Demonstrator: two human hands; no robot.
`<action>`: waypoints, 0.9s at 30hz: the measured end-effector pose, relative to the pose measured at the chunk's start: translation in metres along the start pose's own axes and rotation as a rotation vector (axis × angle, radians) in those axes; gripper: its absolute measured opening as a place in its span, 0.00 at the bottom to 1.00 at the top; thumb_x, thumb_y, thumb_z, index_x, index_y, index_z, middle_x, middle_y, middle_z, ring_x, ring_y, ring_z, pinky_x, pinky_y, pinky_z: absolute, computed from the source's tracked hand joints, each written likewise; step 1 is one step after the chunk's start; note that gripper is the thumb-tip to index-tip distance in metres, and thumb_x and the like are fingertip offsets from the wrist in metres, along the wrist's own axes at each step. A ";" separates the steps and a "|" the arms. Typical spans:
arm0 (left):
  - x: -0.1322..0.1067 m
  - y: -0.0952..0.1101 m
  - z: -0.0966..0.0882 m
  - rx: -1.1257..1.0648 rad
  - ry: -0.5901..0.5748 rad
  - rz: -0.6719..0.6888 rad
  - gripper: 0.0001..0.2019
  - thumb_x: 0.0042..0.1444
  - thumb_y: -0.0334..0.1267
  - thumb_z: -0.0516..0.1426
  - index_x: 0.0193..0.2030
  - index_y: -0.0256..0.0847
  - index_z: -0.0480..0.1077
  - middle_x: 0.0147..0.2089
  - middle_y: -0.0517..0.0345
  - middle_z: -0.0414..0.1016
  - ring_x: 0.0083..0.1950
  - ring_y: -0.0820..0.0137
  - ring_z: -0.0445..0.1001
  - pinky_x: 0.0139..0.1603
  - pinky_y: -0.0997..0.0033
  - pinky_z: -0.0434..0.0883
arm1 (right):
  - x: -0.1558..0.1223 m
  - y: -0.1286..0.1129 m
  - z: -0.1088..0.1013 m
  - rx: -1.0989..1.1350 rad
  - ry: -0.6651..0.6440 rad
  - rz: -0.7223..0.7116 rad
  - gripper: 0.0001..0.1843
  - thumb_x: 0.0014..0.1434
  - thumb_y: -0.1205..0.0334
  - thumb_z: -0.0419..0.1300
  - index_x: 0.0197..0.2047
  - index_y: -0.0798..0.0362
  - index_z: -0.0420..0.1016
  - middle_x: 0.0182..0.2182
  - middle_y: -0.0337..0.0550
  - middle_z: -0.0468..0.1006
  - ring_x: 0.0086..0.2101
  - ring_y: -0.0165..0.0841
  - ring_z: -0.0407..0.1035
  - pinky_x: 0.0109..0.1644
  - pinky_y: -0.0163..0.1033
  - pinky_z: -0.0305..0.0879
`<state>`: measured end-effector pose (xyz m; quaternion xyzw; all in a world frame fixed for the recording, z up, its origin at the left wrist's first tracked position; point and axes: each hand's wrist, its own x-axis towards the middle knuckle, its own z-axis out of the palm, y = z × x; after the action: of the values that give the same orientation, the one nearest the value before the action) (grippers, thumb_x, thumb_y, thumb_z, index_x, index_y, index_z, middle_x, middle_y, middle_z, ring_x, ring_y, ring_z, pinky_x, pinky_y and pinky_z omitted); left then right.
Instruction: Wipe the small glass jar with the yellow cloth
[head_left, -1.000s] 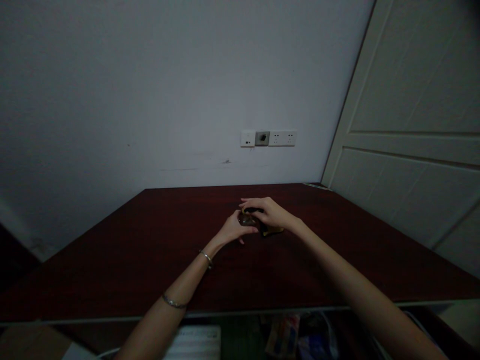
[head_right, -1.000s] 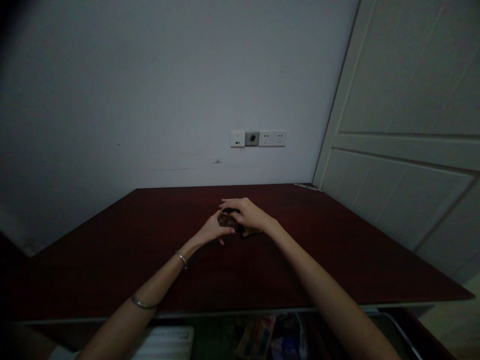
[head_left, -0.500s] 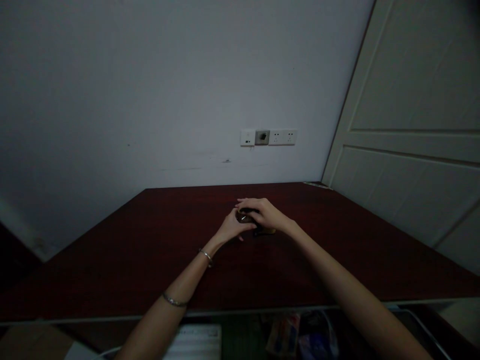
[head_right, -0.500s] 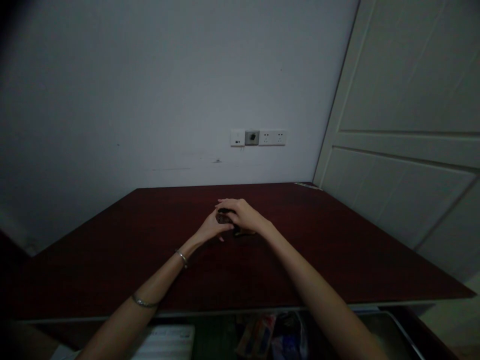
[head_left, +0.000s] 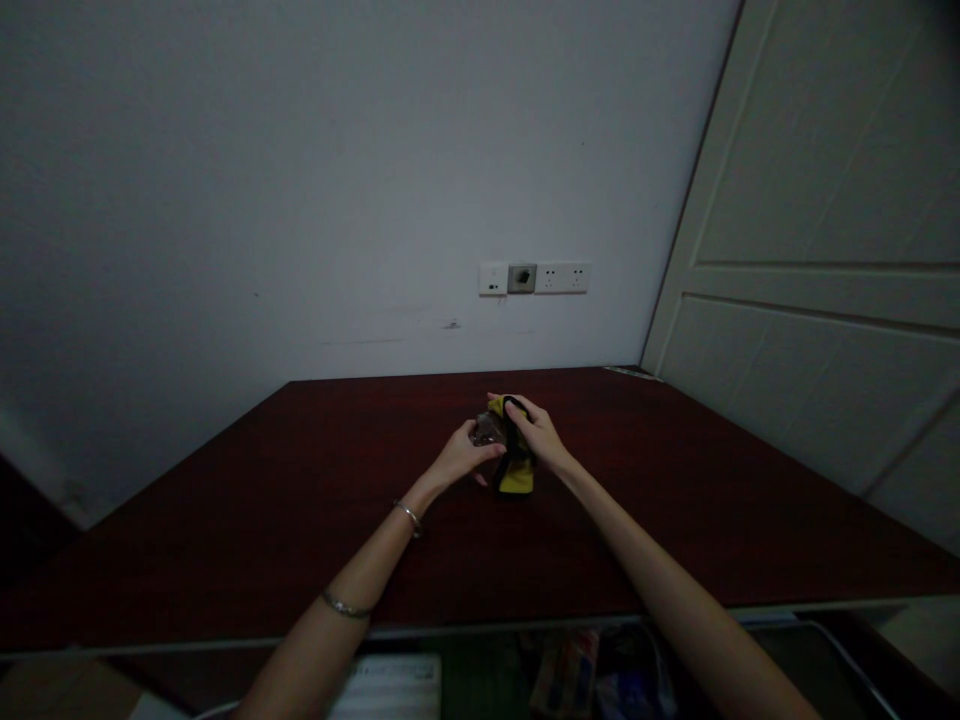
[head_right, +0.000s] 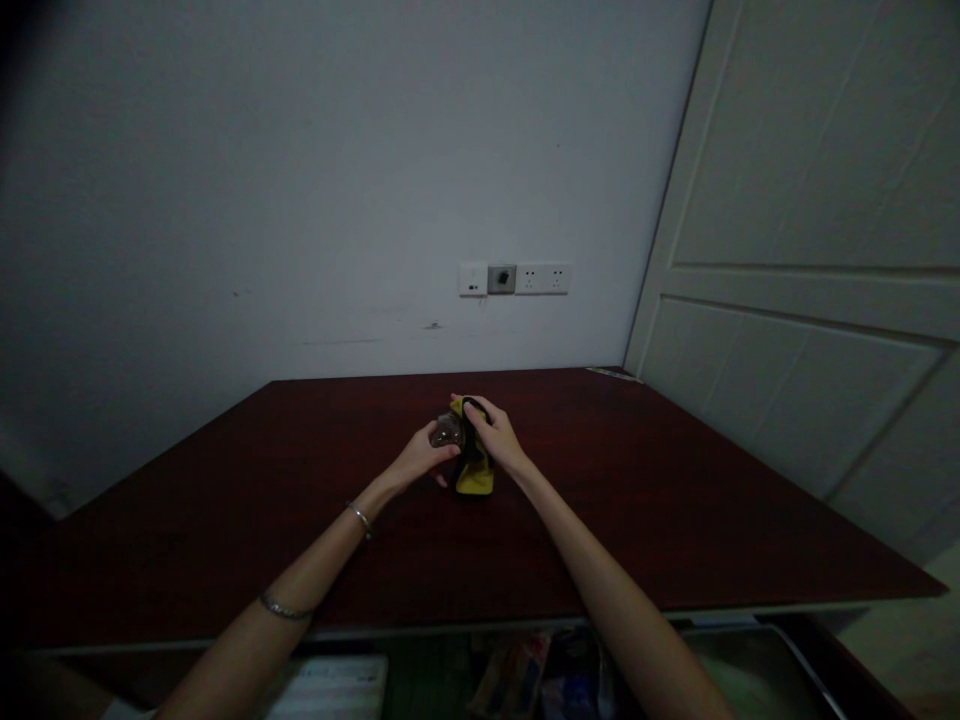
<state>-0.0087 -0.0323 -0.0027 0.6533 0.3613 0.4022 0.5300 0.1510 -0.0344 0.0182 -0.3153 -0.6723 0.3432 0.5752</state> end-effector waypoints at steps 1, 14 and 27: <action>0.000 0.001 0.000 -0.026 -0.015 0.001 0.34 0.38 0.49 0.65 0.50 0.36 0.57 0.37 0.51 0.71 0.28 0.68 0.73 0.17 0.71 0.72 | -0.001 0.001 -0.001 0.028 -0.002 0.002 0.21 0.57 0.49 0.52 0.49 0.50 0.70 0.50 0.44 0.73 0.49 0.38 0.67 0.55 0.44 0.61; -0.005 0.005 -0.002 -0.151 -0.131 -0.029 0.28 0.44 0.57 0.58 0.43 0.35 0.61 0.20 0.68 0.60 0.15 0.82 0.56 0.20 0.68 0.72 | -0.020 -0.009 0.002 -0.036 -0.198 -0.048 0.47 0.42 0.57 0.68 0.62 0.48 0.50 0.58 0.49 0.60 0.54 0.38 0.61 0.58 0.44 0.57; 0.006 -0.007 -0.013 -0.161 -0.157 -0.204 0.39 0.44 0.72 0.38 0.42 0.36 0.64 0.25 0.57 0.70 0.16 0.78 0.65 0.21 0.72 0.71 | -0.012 0.008 0.006 0.037 0.063 0.092 0.44 0.37 0.58 0.69 0.57 0.51 0.59 0.56 0.50 0.65 0.53 0.40 0.63 0.59 0.46 0.56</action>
<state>-0.0180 -0.0206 -0.0073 0.5979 0.3498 0.3217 0.6455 0.1468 -0.0409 0.0045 -0.3457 -0.6320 0.3715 0.5857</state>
